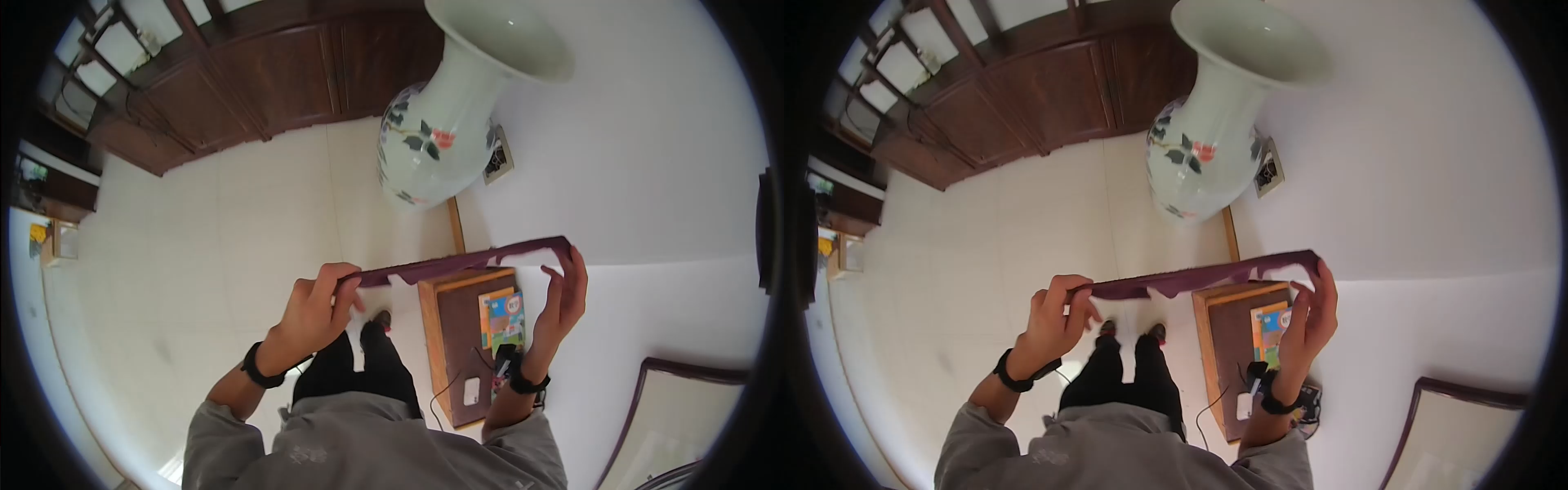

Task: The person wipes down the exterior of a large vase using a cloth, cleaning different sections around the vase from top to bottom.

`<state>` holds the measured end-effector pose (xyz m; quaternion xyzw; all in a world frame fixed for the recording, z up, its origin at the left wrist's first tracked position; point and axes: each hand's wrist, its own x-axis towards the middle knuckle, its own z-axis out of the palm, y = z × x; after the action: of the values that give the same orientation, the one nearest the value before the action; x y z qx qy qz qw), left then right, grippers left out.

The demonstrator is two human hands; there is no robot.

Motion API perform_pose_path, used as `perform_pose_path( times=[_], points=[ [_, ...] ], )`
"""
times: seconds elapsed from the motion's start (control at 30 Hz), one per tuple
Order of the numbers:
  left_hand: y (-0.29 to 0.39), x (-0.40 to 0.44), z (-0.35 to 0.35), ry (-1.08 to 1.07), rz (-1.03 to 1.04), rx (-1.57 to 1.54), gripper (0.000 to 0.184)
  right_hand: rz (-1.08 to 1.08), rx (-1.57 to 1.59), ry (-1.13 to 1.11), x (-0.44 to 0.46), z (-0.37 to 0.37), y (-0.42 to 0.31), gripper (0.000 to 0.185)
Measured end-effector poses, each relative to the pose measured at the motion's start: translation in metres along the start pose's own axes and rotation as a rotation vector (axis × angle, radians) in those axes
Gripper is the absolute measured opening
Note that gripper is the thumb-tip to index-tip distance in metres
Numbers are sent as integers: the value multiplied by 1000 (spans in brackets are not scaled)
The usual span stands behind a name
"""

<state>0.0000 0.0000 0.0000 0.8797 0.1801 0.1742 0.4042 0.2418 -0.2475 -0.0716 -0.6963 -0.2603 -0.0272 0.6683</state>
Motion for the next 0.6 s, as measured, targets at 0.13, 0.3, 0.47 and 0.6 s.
perform_pose_path(
  times=[0.13,0.3,0.47,0.6],
  points=[
    [-17,143,86,295,453,95,25,-182,-160,-3,141,-21,36,51],
    [-44,233,124,498,679,89,45,-183,-260,-43,190,-10,66,65],
    [-87,330,200,490,630,240,56,-214,-380,-66,245,17,143,67],
    [-150,377,261,469,556,78,59,-200,-252,-46,277,59,243,62]
  ],
)
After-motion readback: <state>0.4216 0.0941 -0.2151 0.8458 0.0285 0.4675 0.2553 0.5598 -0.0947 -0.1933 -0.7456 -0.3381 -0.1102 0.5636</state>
